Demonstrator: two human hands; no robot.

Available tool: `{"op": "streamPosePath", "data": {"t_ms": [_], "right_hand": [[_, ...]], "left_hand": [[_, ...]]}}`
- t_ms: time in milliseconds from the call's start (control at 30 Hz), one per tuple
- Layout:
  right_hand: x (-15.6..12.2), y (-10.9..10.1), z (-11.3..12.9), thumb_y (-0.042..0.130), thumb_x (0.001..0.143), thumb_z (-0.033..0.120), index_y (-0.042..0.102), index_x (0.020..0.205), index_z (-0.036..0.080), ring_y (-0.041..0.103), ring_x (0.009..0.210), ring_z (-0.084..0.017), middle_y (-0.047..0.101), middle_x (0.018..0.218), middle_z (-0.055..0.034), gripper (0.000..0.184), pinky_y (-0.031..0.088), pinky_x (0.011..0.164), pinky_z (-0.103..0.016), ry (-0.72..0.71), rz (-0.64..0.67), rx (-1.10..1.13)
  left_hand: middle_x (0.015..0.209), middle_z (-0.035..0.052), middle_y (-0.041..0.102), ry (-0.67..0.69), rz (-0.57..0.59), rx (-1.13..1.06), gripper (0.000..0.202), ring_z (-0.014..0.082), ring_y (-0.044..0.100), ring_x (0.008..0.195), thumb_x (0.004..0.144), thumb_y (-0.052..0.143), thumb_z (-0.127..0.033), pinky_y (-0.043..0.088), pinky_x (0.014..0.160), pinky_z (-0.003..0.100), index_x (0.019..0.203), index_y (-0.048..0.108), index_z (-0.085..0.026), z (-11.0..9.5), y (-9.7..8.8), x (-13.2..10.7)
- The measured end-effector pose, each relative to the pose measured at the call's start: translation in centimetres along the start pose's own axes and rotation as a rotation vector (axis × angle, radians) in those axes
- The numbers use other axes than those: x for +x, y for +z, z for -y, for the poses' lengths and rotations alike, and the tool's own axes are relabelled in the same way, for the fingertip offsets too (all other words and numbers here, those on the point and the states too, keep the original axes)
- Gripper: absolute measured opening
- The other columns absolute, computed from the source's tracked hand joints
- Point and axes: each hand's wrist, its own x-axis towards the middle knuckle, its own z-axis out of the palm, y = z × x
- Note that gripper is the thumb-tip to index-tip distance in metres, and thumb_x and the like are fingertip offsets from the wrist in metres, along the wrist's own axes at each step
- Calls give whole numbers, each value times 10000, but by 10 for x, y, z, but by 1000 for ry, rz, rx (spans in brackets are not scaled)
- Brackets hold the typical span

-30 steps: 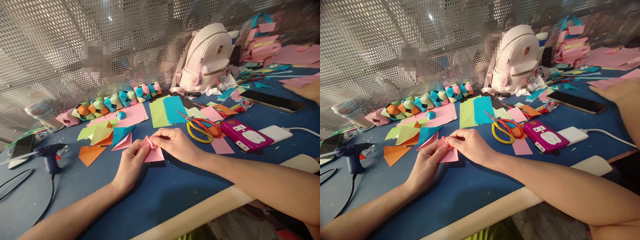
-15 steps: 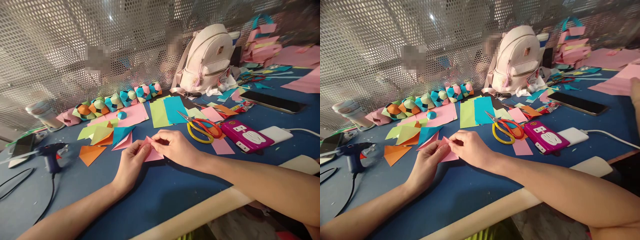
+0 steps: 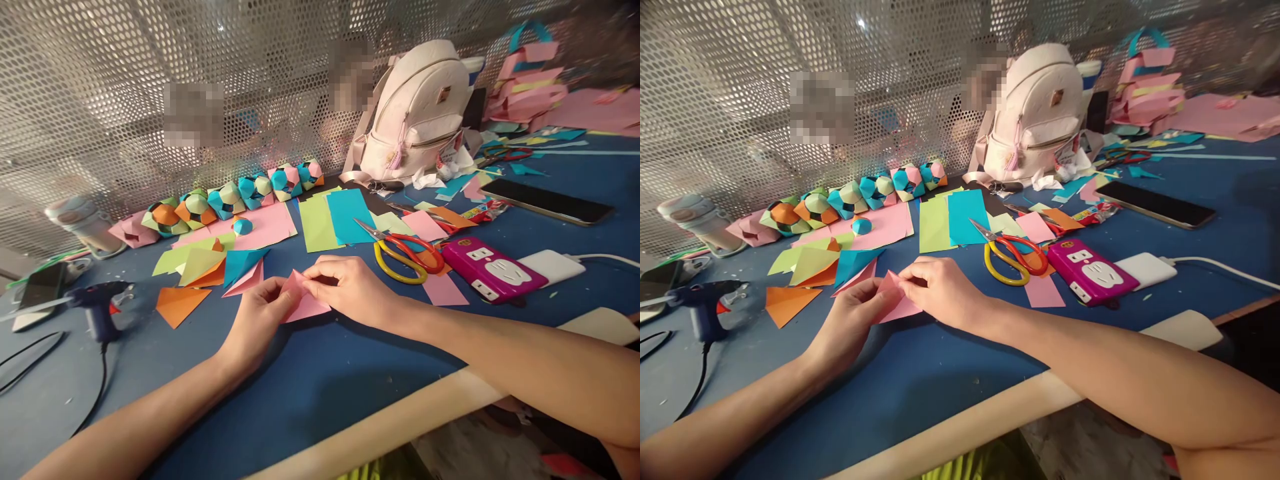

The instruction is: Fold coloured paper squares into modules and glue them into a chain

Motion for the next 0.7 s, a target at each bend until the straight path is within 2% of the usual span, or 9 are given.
{"op": "streamPosePath", "data": {"t_ms": [200,433,700], "right_hand": [[0,1,0,564,846,207,637,712,147,464,578,-81,541,678,3,164,401,561,-210,-17,16,3],[1,0,-4,568,819,142,644,745,150,481,602,-84,554,696,3,107,404,568,-206,-27,65,-23],[2,-4,-5,555,786,68,708,816,156,568,670,-97,625,784,-17,179,435,602,-205,-67,111,5]], "left_hand": [[643,-21,480,2,-18,67,244,112,376,617,753,633,-378,282,548,242,672,585,-154,2,1,0],[607,-25,476,3,17,43,364,101,362,576,765,628,-503,270,535,240,664,595,-155,1,0,1],[588,-23,523,-9,42,-33,257,109,428,588,719,699,-411,309,545,234,691,672,-157,5,-3,4]]}}
